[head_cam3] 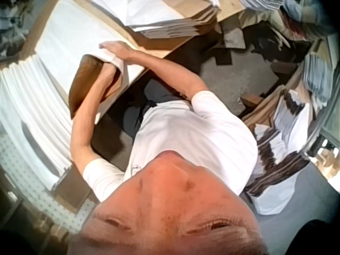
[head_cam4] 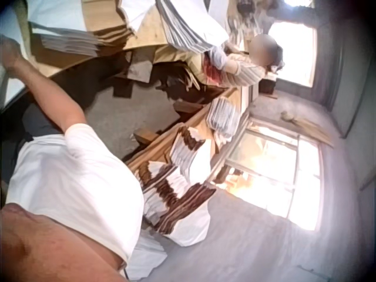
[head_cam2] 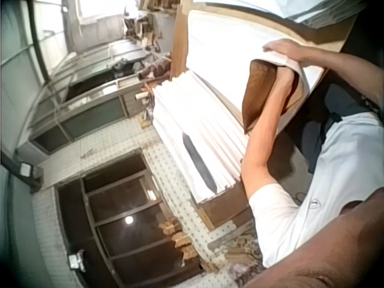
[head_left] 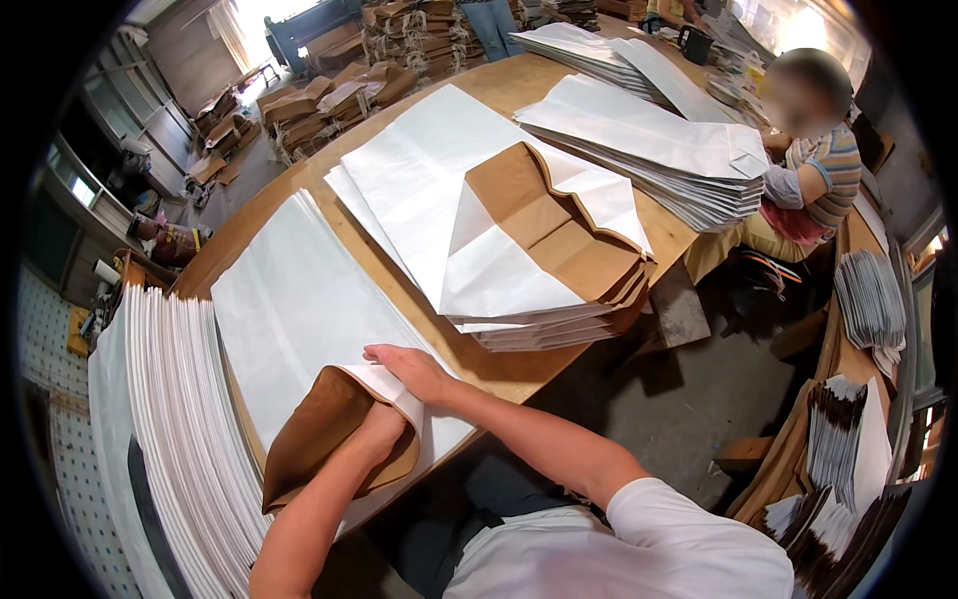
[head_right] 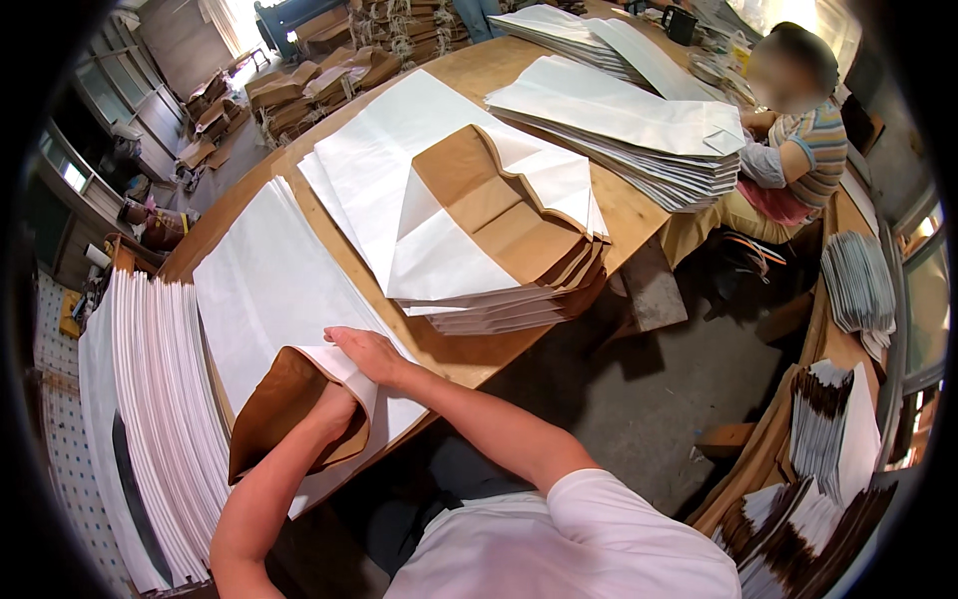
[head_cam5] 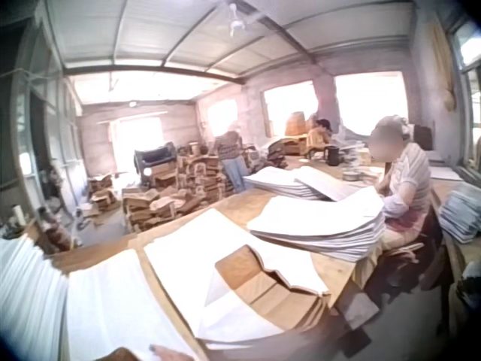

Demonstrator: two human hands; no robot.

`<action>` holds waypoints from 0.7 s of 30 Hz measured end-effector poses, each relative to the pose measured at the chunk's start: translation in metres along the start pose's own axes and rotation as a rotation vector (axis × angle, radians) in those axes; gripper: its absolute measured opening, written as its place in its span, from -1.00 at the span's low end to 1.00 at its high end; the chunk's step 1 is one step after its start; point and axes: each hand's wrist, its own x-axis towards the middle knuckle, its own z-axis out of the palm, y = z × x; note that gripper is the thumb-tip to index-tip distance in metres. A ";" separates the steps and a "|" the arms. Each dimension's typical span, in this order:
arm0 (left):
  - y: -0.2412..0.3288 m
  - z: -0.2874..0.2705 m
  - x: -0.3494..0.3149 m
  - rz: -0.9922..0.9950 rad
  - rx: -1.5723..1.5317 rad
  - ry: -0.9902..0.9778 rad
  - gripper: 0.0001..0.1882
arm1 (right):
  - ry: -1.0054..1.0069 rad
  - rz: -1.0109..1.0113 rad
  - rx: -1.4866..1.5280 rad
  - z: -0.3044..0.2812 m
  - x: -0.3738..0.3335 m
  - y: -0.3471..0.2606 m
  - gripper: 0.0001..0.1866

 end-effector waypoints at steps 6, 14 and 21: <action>-0.011 -0.004 0.004 0.026 0.028 0.026 -0.42 | 0.032 -0.022 -0.001 0.005 0.001 0.005 -0.34; 0.013 -0.014 -0.006 -0.062 0.310 -0.022 -0.33 | 0.022 0.034 -0.070 -0.003 0.006 0.005 -0.37; 0.050 -0.032 -0.075 0.092 0.831 -0.243 -0.54 | 0.205 -0.054 -0.251 0.006 0.005 0.001 -0.37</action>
